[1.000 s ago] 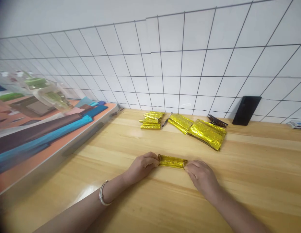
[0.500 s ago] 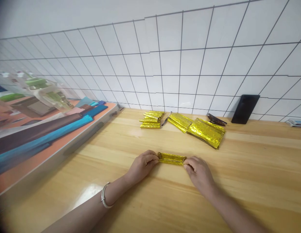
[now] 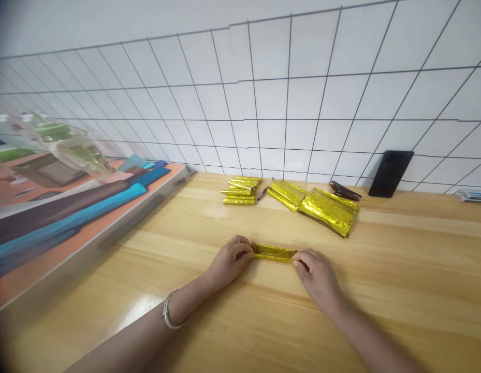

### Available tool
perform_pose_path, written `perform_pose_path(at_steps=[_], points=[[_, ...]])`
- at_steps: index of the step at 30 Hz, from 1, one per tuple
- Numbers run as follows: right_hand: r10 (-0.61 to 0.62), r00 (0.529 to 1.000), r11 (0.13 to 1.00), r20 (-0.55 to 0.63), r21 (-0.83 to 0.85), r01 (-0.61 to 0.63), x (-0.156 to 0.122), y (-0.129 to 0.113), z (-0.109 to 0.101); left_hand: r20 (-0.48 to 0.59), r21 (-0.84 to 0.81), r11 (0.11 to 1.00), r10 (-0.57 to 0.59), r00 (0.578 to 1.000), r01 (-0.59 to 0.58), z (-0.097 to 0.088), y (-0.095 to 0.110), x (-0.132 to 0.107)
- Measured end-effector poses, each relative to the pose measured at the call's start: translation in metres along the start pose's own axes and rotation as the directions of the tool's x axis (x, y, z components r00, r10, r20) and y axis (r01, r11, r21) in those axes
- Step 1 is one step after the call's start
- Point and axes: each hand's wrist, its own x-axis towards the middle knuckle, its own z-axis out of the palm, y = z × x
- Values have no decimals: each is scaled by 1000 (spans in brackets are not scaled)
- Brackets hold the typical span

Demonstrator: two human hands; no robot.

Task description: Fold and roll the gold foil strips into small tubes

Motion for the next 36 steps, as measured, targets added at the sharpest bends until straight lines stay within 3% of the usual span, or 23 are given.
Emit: perform_pose_path(at_steps=[9,16,24,32,36], points=[[1,999,992,47,-127,5,0,1,-3,16,84,996,20,1000,-21,-2,-1,2],[46,993,983,110,-180,-25,6,-1,-6,75,18,998,55,996,-56,-5,-10,3],[74,991,970,111,-238,-46,8,-11,-9,23,166,985,39,999,-42,-2,-7,3],[117,985,953,128,-294,-75,16,-11,-9,-53,317,947,-37,998,52,6,-1,5],[200,964,948,173,-283,-146,22,-8,-12,-39,342,938,-47,998,58,6,1,7]])
